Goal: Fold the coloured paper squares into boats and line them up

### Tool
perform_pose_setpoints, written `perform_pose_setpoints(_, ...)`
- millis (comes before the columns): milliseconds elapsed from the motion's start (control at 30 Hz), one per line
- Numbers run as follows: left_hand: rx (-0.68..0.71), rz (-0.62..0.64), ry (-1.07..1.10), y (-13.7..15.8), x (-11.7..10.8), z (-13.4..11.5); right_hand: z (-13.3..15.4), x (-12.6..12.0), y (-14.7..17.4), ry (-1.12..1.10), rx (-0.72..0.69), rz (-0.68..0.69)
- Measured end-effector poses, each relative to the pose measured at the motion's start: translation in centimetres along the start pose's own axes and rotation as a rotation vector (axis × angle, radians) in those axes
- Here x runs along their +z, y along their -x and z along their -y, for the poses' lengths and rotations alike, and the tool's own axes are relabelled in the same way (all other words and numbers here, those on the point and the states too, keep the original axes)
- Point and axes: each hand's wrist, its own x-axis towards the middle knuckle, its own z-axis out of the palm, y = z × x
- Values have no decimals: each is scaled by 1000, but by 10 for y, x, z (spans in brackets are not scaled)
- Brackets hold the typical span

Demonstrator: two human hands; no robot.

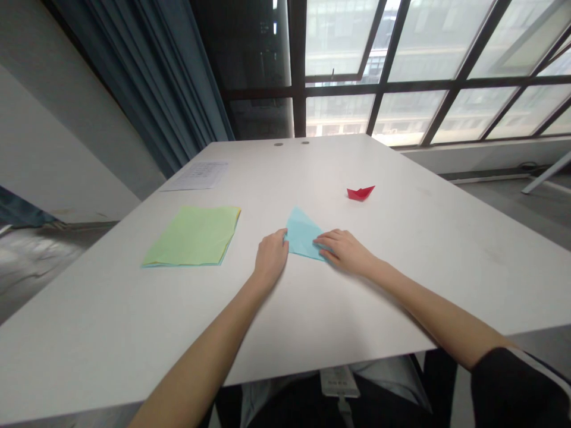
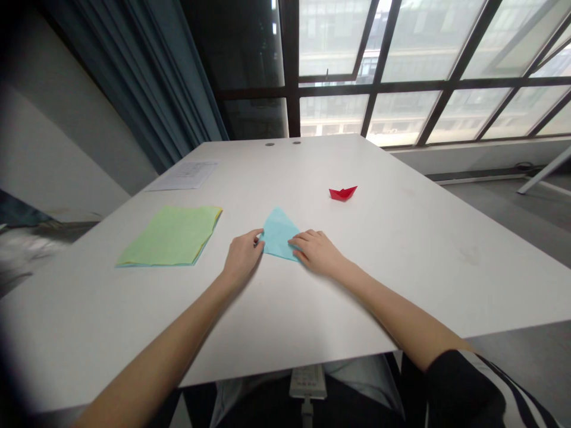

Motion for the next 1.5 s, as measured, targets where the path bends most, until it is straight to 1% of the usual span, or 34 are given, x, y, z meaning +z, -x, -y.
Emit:
perform_pose_setpoints(100,19,55,-50,1,-4,-3,7,3,0,16,-16,59)
perform_pose_setpoints(233,-1,154,-158,4,-11,-9,1,3,2,-2,3,94)
perform_pose_setpoints(333,7,128,-225,8,-16,-11,-3,0,4,-35,-17,110)
perform_pose_setpoints(400,65,98,-238,9,-19,-12,-4,-2,4,-47,-10,121)
perform_pose_setpoints(467,171,104,-221,10,-21,-13,-3,-4,4,-41,16,131)
perform_pose_setpoints(567,350,168,-154,10,-22,-15,-2,-6,3,-4,54,129)
perform_pose_setpoints(633,427,225,-114,10,-21,-17,-1,-6,2,23,66,116)
perform_pose_setpoints(700,457,258,-90,9,-19,-18,-1,-5,1,37,60,100)
perform_pose_setpoints(833,477,267,-67,6,-10,-15,-2,-1,2,12,7,79)
perform_pose_setpoints(933,436,305,-86,4,-3,-8,-5,3,3,6,-14,60)
perform_pose_setpoints(1033,305,336,-133,3,2,-1,-9,6,5,0,-20,67)
perform_pose_setpoints(1133,175,322,-173,3,5,4,-14,6,6,-17,-10,74)
perform_pose_setpoints(1200,118,317,-198,2,6,6,-17,6,7,-14,9,83)
perform_pose_setpoints(1367,64,331,-226,-1,5,9,-23,5,11,39,67,140)
perform_pose_setpoints(1500,30,337,-228,-3,2,11,-23,5,15,75,98,161)
